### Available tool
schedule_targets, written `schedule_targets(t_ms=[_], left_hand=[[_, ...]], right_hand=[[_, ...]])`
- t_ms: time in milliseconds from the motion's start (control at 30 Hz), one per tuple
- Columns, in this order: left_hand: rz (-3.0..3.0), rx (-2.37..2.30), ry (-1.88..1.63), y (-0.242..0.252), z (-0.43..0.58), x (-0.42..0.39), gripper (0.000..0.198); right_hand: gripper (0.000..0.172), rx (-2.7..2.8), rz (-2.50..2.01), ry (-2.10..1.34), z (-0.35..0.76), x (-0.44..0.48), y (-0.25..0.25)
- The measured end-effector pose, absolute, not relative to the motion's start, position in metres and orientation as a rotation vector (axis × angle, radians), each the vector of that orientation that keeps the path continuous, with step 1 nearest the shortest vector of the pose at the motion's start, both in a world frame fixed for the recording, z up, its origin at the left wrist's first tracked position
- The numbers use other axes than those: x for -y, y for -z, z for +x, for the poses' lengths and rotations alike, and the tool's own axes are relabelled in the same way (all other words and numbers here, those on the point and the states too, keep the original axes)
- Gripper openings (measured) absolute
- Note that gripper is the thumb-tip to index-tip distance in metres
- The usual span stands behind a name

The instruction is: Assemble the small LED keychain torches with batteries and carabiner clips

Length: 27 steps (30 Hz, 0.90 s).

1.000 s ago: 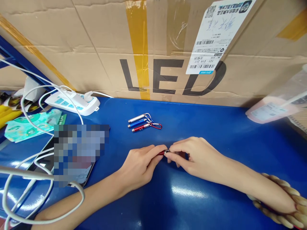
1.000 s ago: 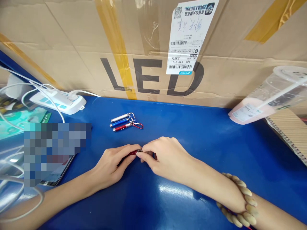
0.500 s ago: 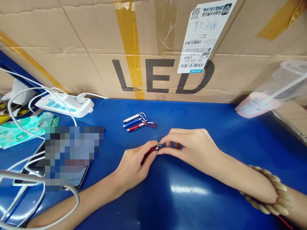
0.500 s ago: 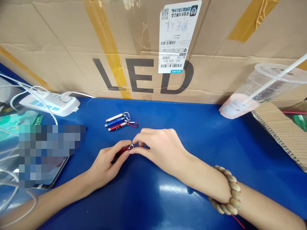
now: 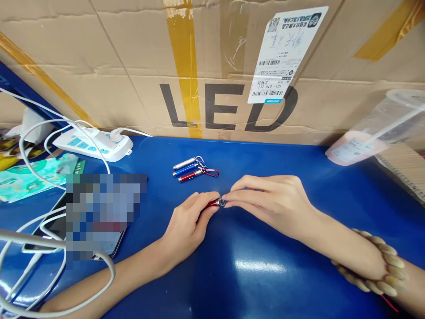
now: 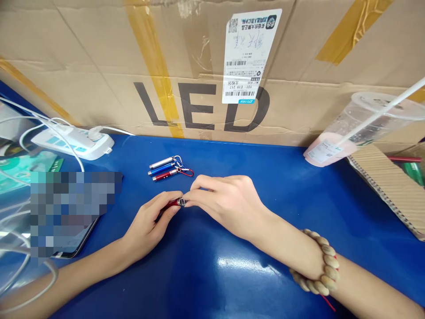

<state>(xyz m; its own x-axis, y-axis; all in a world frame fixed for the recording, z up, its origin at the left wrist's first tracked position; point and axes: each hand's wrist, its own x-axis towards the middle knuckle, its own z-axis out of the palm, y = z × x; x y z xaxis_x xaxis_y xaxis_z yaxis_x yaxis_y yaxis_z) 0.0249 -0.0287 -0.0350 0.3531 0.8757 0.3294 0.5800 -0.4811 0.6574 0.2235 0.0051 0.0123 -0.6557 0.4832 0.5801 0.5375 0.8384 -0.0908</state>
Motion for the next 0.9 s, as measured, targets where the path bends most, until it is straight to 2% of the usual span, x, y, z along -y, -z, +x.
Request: schedule_targets(t_ms=[100, 300, 667, 900], left_hand=[[2.199, -1.256, -0.911, 0.0339, 0.0255, 0.0288, 0.018], [2.188, -1.207, -0.86, 0.0333, 0.0253, 0.0282, 0.015], [2.189, -1.132, -0.857, 0.0319, 0.0255, 0.0312, 0.011], [2.279, -1.116, -0.903, 0.0354, 0.0253, 0.0305, 0.013]], right_hand=[[0.016, 2.439, -0.672, 0.221, 0.2246, -0.0064, -0.0125], [0.03, 2.527, -0.498, 0.376, 0.2229, -0.0099, -0.0133], [0.022, 2.524, -0.681, -0.13, 0.2258, -0.0077, -0.0108], [0.019, 2.496, -0.764, -0.261, 0.2228, -0.0032, -0.0058]])
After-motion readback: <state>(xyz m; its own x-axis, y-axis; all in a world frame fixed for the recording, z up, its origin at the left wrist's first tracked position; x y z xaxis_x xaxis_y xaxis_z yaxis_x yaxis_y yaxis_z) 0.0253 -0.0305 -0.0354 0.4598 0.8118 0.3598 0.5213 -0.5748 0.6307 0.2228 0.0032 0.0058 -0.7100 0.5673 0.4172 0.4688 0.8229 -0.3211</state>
